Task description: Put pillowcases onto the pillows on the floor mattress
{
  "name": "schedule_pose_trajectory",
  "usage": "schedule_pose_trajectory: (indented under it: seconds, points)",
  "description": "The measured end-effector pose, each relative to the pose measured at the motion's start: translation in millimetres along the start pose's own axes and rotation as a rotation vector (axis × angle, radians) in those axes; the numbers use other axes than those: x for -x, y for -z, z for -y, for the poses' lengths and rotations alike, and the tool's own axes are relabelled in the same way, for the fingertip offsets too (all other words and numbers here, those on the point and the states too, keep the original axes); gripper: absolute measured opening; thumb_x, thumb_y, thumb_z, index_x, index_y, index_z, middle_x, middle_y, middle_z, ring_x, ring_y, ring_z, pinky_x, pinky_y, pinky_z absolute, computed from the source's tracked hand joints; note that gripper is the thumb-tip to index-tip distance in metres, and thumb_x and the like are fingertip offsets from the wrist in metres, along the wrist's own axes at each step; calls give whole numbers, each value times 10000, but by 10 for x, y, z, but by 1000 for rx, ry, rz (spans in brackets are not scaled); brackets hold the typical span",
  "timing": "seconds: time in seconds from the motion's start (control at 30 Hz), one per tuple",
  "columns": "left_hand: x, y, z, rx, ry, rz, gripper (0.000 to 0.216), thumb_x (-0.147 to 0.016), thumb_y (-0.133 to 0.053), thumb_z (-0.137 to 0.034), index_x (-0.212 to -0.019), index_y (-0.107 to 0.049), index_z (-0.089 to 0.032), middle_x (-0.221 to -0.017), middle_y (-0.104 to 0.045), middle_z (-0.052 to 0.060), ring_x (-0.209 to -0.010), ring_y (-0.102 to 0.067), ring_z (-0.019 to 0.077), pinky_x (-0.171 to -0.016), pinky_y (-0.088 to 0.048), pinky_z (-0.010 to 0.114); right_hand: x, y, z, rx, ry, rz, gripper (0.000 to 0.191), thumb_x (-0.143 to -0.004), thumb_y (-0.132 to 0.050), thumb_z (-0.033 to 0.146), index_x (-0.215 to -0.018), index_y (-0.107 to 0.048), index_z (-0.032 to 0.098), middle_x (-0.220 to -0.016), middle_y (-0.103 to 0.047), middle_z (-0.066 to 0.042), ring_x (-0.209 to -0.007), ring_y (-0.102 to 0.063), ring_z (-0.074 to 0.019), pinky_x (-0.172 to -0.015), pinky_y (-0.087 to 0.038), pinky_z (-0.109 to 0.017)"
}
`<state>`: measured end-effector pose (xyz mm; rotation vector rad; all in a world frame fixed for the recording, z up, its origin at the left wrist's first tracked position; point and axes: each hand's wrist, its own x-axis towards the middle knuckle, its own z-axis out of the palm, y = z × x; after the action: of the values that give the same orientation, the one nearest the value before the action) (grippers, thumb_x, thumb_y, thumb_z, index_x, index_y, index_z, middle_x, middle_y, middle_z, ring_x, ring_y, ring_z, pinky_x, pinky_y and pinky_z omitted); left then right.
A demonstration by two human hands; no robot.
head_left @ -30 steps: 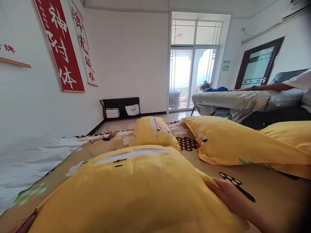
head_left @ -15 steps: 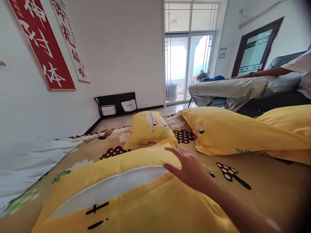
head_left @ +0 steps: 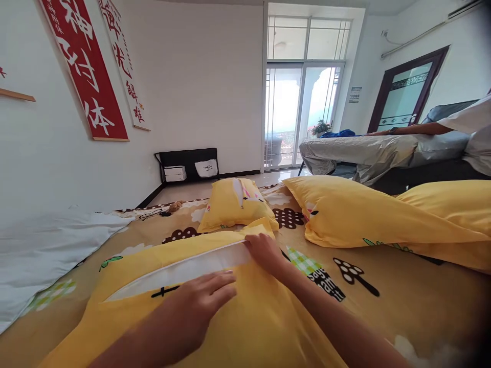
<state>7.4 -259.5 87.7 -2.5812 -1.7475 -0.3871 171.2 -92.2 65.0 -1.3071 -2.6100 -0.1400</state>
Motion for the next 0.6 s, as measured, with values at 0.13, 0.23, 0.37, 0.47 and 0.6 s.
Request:
schedule_pose_trajectory:
  seconds: [0.13, 0.23, 0.37, 0.47, 0.6]
  points:
    - [-907, -374, -128, -164, -86, 83, 423, -852, -343, -81, -1220, -546, -124, -1231, -590, 143, -1180, -522, 241, -1024, -425, 385, 163, 224, -104, 89, -31, -52, 277, -945, -342, 118, -1006, -611, 142, -909, -688, -121, -852, -670, -248, -644, -409, -281]
    - [-1033, -689, -186, -195, -79, -24, 597, -870, -417, -218, -1444, -292, -111, -1481, -346, 180, -1385, -277, 321, -1130, -241, 502, 349, 279, -136, 193, 7, -96, 275, -905, -341, 49, -985, -591, 132, -919, -668, -124, -867, -657, -242, -645, -411, -280]
    - [-848, -823, -305, -270, -51, 104, 593, -889, -399, -309, -1440, -319, -106, -1475, -338, 230, -1373, -258, 413, -1074, -201, 614, 324, 241, -19, 229, 14, -139, 220, -883, -416, 89, -1025, -575, 140, -945, -658, -117, -887, -643, -235, -637, -424, -274]
    - [-842, -748, -384, -302, -27, 161, 492, -884, -404, -293, -1329, -467, -92, -1349, -478, 260, -1259, -422, 419, -991, -316, 593, 140, 223, 72, 221, -36, -79, 258, -860, -435, 70, -1060, -587, 128, -971, -665, -128, -890, -652, -230, -645, -437, -271]
    - [-1039, -601, -347, -250, -1, 178, 327, -856, -475, -293, -1077, -600, -86, -998, -657, 211, -926, -630, 341, -832, -454, 515, 20, 340, 46, 230, -62, -72, 278, -888, -369, 62, -962, -631, 119, -935, -674, -147, -886, -660, -225, -708, -443, -293]
